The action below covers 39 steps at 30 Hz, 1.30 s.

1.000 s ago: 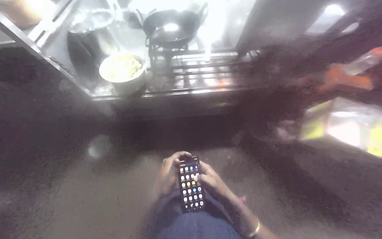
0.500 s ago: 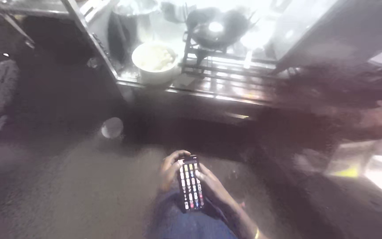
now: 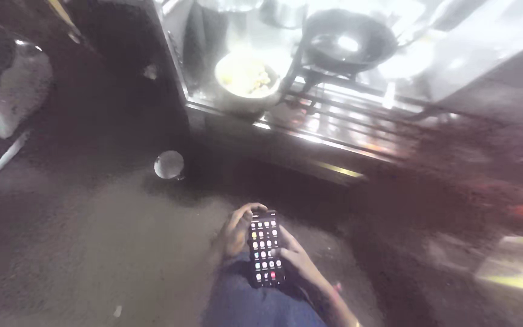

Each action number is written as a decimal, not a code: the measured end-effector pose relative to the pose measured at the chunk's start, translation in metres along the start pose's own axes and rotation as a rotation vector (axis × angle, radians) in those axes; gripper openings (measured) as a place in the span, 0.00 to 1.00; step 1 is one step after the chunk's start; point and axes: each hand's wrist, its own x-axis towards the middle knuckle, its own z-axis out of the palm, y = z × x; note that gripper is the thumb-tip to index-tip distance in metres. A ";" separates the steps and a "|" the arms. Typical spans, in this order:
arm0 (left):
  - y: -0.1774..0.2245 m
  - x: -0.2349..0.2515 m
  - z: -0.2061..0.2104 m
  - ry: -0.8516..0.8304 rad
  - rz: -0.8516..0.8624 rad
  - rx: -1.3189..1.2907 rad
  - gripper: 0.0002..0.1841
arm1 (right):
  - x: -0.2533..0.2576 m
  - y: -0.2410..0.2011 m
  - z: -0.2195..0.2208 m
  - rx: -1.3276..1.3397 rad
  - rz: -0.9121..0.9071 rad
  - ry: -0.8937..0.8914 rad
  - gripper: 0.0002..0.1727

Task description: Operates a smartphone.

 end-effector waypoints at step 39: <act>0.015 -0.011 -0.075 -0.030 0.179 -0.062 0.28 | 0.056 0.030 0.044 0.175 -0.120 -0.175 0.31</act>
